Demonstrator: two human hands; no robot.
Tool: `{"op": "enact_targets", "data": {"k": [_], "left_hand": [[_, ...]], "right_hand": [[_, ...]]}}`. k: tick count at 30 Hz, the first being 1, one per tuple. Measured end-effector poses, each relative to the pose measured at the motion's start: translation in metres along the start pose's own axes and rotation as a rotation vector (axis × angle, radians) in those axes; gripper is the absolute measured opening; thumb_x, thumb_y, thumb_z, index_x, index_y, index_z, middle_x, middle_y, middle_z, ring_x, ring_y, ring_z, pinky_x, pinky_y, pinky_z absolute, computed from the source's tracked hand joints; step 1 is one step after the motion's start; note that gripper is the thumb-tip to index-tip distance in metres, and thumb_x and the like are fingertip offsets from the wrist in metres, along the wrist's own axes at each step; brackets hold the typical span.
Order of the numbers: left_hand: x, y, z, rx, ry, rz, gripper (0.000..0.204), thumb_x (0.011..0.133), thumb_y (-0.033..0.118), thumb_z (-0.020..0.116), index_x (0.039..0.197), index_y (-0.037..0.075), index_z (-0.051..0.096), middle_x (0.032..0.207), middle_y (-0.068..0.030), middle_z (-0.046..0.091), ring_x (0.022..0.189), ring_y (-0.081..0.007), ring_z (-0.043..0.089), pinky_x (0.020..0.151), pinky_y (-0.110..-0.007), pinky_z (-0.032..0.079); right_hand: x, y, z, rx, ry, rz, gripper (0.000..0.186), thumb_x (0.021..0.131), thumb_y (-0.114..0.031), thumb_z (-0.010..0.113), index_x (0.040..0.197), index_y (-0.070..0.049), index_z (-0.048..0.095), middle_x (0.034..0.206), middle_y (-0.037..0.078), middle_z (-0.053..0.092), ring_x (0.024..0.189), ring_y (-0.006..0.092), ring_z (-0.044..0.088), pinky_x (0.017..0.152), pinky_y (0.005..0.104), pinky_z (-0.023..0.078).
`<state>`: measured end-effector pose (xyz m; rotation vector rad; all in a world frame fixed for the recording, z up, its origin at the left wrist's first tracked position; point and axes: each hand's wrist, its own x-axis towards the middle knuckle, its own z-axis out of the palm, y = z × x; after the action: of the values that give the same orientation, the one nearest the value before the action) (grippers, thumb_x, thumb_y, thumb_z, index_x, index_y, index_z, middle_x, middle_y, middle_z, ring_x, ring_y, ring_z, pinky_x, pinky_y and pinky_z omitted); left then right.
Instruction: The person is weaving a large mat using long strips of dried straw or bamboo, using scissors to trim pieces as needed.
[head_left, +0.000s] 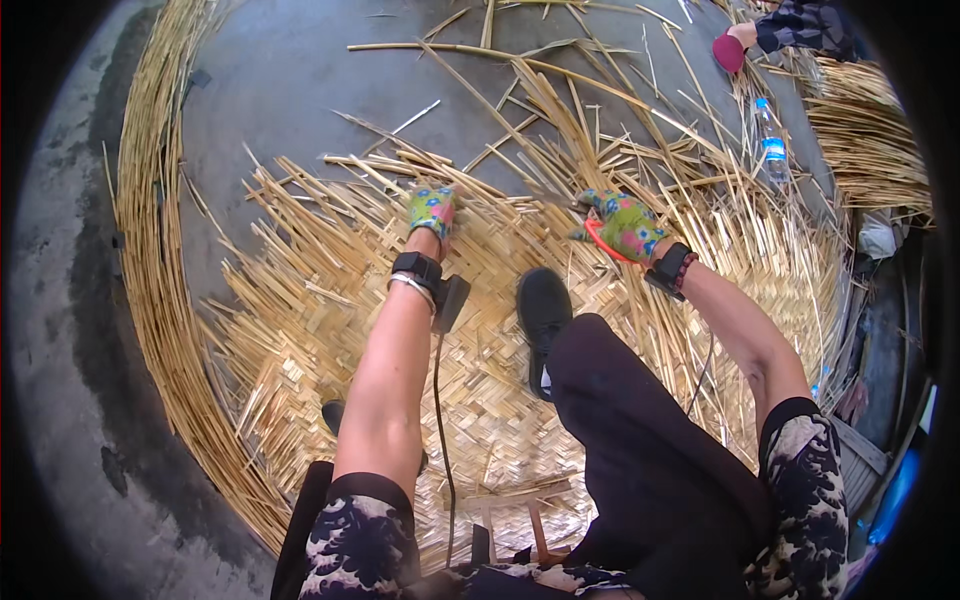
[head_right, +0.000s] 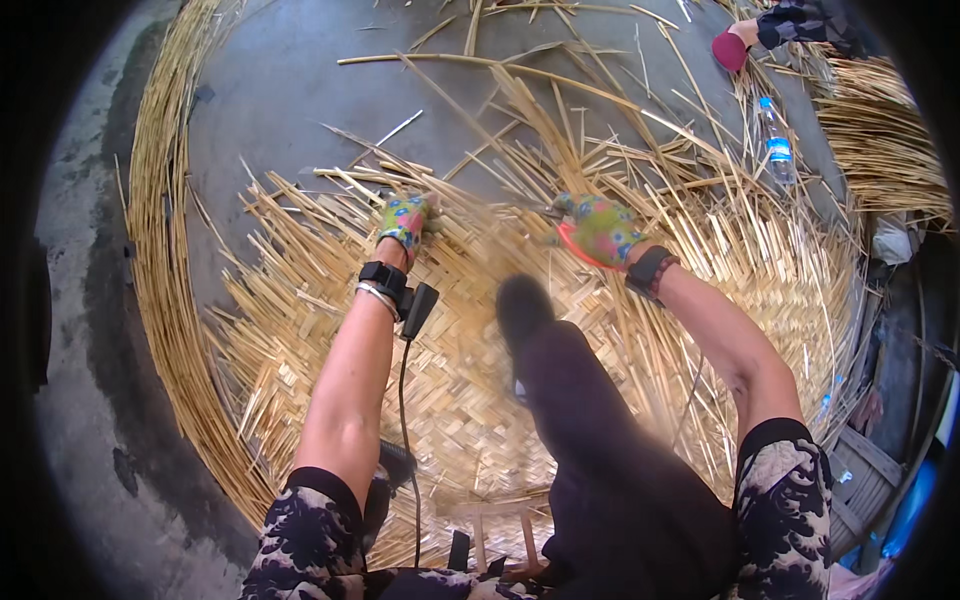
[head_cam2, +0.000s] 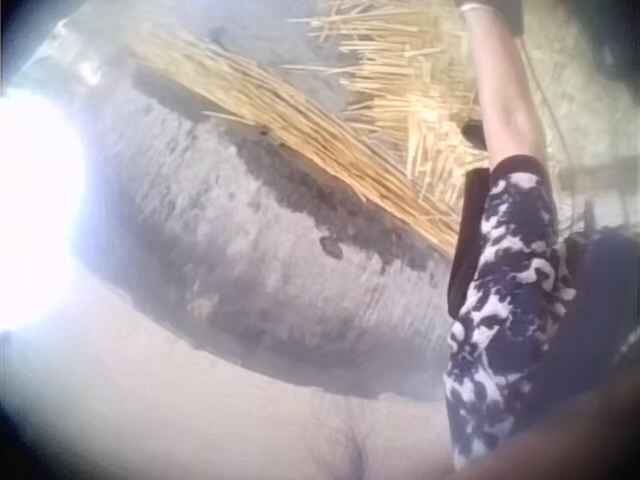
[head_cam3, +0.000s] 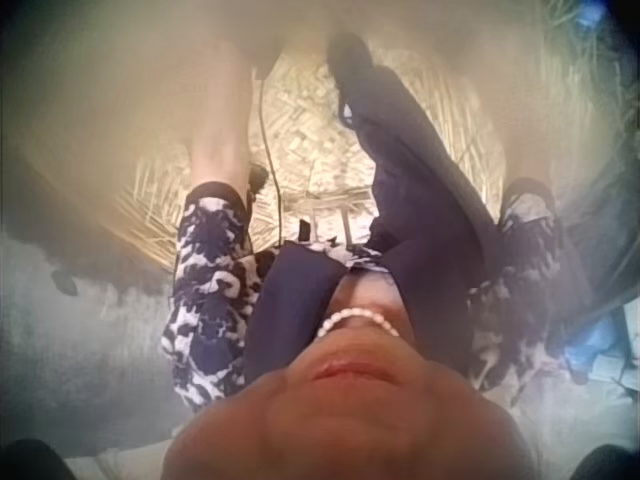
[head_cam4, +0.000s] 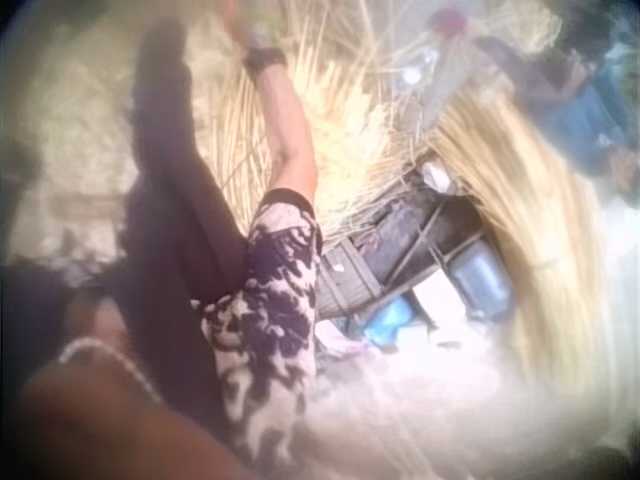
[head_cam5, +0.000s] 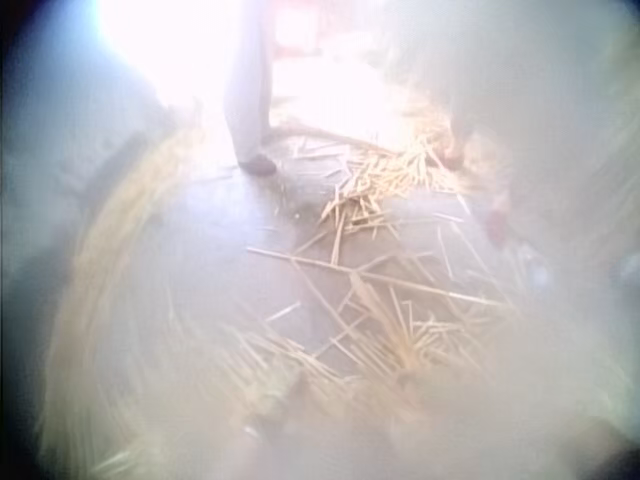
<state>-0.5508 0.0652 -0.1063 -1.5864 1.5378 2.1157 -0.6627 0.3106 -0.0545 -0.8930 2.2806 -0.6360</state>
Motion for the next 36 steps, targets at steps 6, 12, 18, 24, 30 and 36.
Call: {"op": "enact_targets", "data": {"k": [6, 12, 18, 24, 30, 36], "left_hand": [[0.001, 0.012, 0.012, 0.107, -0.177, 0.076, 0.036, 0.072, 0.032, 0.066, 0.093, 0.003, 0.06, 0.076, -0.0051, 0.059, 0.062, -0.0131, 0.053, 0.051, -0.028, 0.044], [-0.011, 0.024, -0.007, 0.678, -0.171, 0.453, 0.023, 0.076, 0.025, 0.064, 0.085, 0.005, 0.062, 0.071, -0.0023, 0.059, 0.054, -0.0114, 0.052, 0.044, -0.024, 0.04], [-0.008, 0.016, -0.043, 0.123, 0.162, 0.157, 0.015, 0.078, 0.021, 0.06, 0.084, 0.006, 0.059, 0.067, -0.0023, 0.057, 0.049, -0.0103, 0.051, 0.041, -0.024, 0.041], [-0.007, 0.03, -0.038, 0.086, -0.083, 0.039, 0.026, 0.074, 0.025, 0.065, 0.089, 0.004, 0.063, 0.064, -0.0007, 0.055, 0.05, -0.0093, 0.047, 0.04, -0.023, 0.035], [-0.013, 0.022, -0.05, 0.528, -0.055, 0.574, 0.027, 0.074, 0.028, 0.063, 0.088, 0.004, 0.06, 0.07, -0.0001, 0.057, 0.059, -0.0129, 0.05, 0.052, -0.028, 0.041], [-0.003, 0.027, -0.075, -0.145, 0.124, 0.381, 0.024, 0.07, 0.03, 0.065, 0.075, 0.007, 0.06, 0.061, -0.0005, 0.053, 0.056, -0.0146, 0.051, 0.05, -0.029, 0.041]], "right_hand": [[0.009, -0.035, 0.003, -0.327, -0.146, -0.098, 0.043, 0.074, -0.043, 0.057, 0.095, -0.007, 0.055, 0.094, 0.014, 0.057, 0.091, 0.0297, 0.054, 0.077, 0.0376, 0.043], [0.018, -0.05, 0.02, -0.291, -0.197, -0.183, 0.029, 0.076, -0.028, 0.053, 0.097, -0.008, 0.058, 0.083, 0.016, 0.06, 0.078, 0.0331, 0.056, 0.068, 0.0392, 0.045], [0.016, -0.04, 0.023, -0.143, -0.074, -0.07, 0.034, 0.076, -0.032, 0.053, 0.102, -0.009, 0.056, 0.089, 0.016, 0.06, 0.083, 0.0322, 0.056, 0.07, 0.0399, 0.044], [0.032, -0.052, 0.037, -0.357, -0.056, -0.25, 0.026, 0.077, -0.028, 0.051, 0.092, -0.008, 0.055, 0.081, 0.015, 0.058, 0.08, 0.0318, 0.055, 0.071, 0.0409, 0.043], [0.053, -0.073, 0.058, -0.349, -0.178, -0.19, 0.029, 0.076, -0.026, 0.057, 0.098, -0.007, 0.056, 0.084, 0.014, 0.06, 0.081, 0.0323, 0.057, 0.07, 0.0388, 0.044], [0.05, -0.08, 0.022, -0.124, -0.149, -0.037, 0.041, 0.073, -0.036, 0.063, 0.099, -0.005, 0.057, 0.084, 0.015, 0.06, 0.08, 0.0307, 0.058, 0.069, 0.0363, 0.044]]}}
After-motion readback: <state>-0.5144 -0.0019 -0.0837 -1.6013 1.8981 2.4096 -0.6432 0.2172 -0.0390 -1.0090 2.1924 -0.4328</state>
